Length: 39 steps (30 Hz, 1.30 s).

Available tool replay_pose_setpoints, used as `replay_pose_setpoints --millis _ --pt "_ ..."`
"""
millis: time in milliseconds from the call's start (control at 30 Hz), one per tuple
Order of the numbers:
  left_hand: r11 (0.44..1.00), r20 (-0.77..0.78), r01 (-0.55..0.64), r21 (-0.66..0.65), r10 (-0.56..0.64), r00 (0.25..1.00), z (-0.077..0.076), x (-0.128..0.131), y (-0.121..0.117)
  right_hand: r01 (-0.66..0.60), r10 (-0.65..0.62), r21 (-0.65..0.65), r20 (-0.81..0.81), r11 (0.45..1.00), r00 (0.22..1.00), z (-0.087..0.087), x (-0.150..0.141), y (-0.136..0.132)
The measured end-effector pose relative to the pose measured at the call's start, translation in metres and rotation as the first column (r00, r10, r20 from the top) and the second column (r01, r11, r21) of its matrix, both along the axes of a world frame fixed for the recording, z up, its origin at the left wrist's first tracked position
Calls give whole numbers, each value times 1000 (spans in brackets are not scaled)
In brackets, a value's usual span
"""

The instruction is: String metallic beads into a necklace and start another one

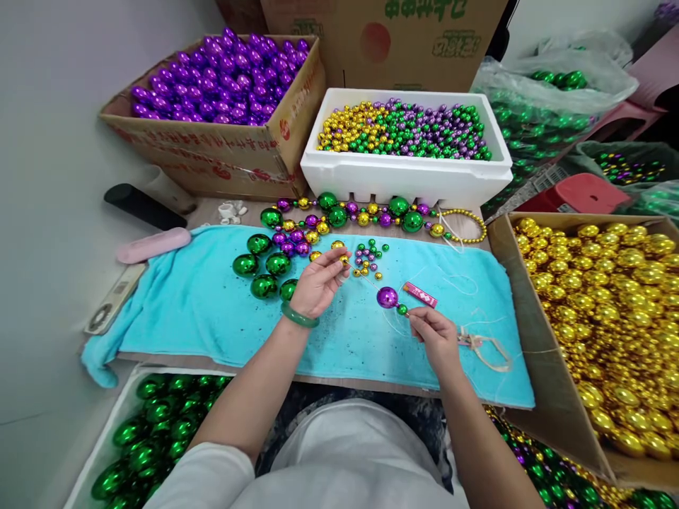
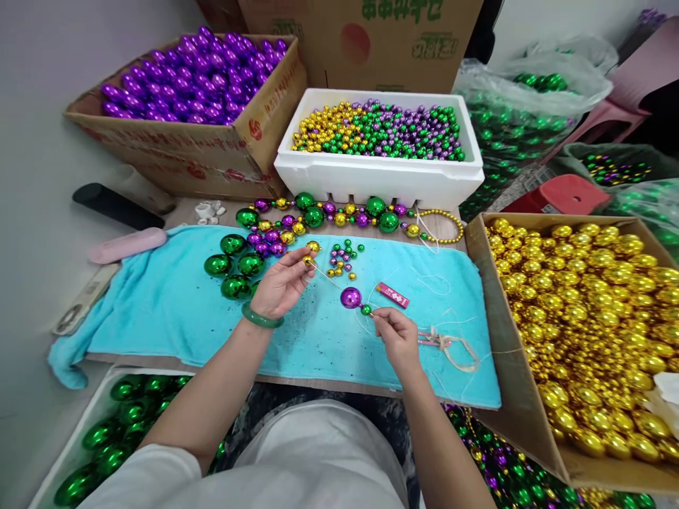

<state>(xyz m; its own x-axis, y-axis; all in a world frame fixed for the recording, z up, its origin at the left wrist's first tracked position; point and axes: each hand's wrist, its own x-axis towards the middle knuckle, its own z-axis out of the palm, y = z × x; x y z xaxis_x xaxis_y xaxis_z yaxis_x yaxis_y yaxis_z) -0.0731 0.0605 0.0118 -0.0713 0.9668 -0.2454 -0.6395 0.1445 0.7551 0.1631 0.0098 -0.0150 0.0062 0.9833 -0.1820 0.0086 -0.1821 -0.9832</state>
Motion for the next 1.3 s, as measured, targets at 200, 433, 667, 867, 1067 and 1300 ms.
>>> replay_pose_setpoints --millis 200,433,667,867,1067,1300 --pt "990 -179 -59 124 81 980 -1 -4 -2 0 -3 63 53 998 999 0 2 1" --pt "990 -204 -62 126 87 975 -1 -5 -5 -17 11 83 73 996 997 2 0 0" --pt "990 -285 5 143 37 958 4 -6 -9 -41 35 56 95 998 995 4 0 1" --pt "990 -327 140 31 -123 937 0 16 -17 -101 101 -28 10 995 995 -6 -16 1" --pt "992 -475 109 61 -67 878 4 17 -19 -111 74 122 274 986 959 -10 -15 3" --pt "983 -496 66 174 30 868 25 18 -31 -226 182 201 218 953 959 7 -40 6"
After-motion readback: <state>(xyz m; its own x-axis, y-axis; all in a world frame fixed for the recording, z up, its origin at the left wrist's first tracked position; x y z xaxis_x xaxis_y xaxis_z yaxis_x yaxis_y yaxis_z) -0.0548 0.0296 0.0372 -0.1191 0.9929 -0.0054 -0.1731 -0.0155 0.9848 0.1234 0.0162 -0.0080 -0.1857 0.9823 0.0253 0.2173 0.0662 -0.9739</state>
